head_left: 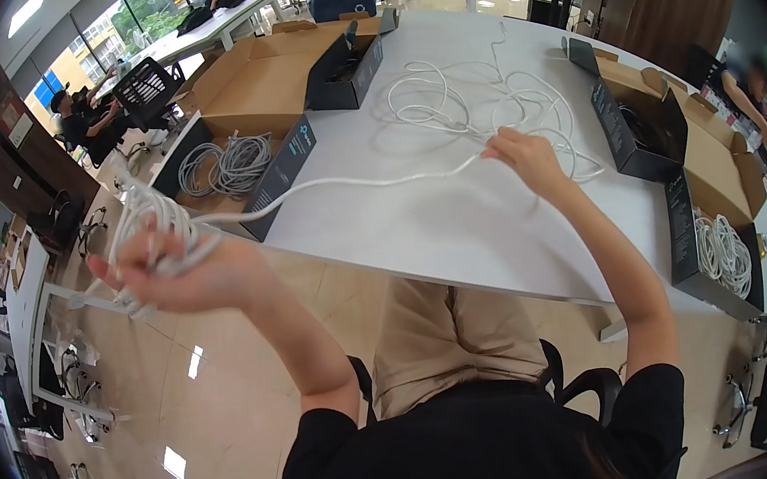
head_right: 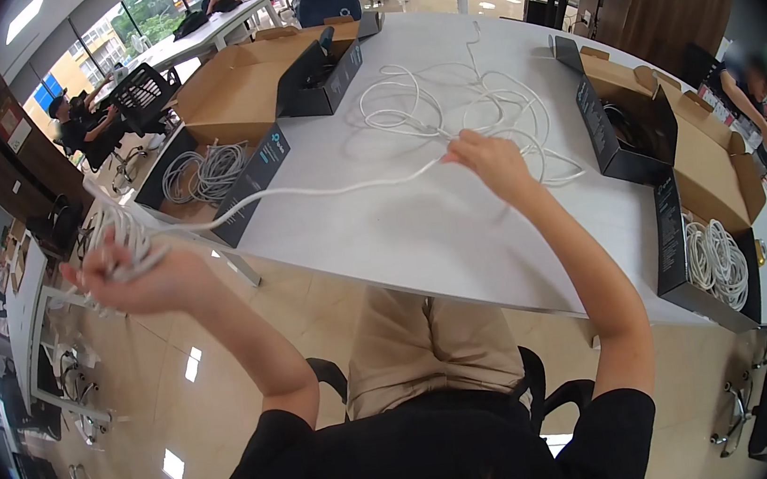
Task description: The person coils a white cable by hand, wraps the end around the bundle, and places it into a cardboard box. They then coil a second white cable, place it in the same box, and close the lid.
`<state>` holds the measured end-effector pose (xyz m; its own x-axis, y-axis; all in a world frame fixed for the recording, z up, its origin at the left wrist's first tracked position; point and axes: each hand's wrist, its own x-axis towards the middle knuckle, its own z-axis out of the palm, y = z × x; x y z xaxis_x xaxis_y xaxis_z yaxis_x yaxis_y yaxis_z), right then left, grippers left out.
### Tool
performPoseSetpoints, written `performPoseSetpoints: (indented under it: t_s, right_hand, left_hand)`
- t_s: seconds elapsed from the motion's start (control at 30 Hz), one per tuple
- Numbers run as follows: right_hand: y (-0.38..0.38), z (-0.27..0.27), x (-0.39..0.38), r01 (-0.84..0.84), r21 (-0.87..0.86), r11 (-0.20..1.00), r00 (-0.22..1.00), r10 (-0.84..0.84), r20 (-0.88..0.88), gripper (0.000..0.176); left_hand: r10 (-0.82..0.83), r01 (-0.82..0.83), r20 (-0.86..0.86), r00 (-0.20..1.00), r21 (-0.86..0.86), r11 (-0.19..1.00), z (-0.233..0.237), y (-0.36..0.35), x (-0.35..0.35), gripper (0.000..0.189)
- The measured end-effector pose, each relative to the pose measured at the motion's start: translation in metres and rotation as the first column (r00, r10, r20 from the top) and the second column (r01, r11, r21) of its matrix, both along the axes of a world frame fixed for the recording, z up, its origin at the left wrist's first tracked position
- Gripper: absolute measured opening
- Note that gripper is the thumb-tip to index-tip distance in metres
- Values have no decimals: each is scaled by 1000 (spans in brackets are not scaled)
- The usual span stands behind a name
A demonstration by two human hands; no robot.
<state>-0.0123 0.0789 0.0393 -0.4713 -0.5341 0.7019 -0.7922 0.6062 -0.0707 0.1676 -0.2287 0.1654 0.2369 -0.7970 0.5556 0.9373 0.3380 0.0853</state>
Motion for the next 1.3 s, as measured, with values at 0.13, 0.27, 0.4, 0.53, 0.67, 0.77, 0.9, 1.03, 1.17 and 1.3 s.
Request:
performPoseSetpoints:
  t_s: [0.13,0.27,0.4,0.53,0.67,0.77,0.9,1.03,1.17,1.3]
  right_hand:
    - [11,9,36,-52,44,998,986,58,-159,24]
    - [25,26,50,-113,-16,993,957,105,-269,27]
    - [22,60,59,-183,-67,981,925,149,-349,28]
    - [8,90,53,-257,-198,946,916,173,-361,28]
    - [-11,100,38,-317,-307,897,928,226,-296,28]
    - [-23,90,33,-325,-361,874,945,285,-161,19]
    - [-49,43,15,-314,-513,799,845,482,234,12]
    - [-68,3,49,-216,-171,961,851,271,450,17]
    - [-58,-13,87,-251,90,964,934,217,285,18]
    - [-39,-6,106,-292,212,933,956,278,93,9]
  left_hand:
    - [439,-321,355,825,-346,882,-18,-10,-39,31]
    - [499,254,820,281,-565,785,-62,-33,-37,22]
    - [600,736,798,49,-435,519,-90,-29,-11,24]
    - [395,963,898,-195,97,253,-62,-10,23,28]
    - [347,803,911,-221,372,-466,-54,6,20,39]
    - [-122,655,892,-435,220,-723,-86,18,24,30]
    - [-738,682,500,-453,-339,-648,-71,49,18,31]
    - [-941,889,186,283,-419,184,-48,62,3,35]
    - [-366,490,468,804,-175,854,-53,68,-25,37]
    - [112,309,650,751,-498,810,-94,69,-71,26]
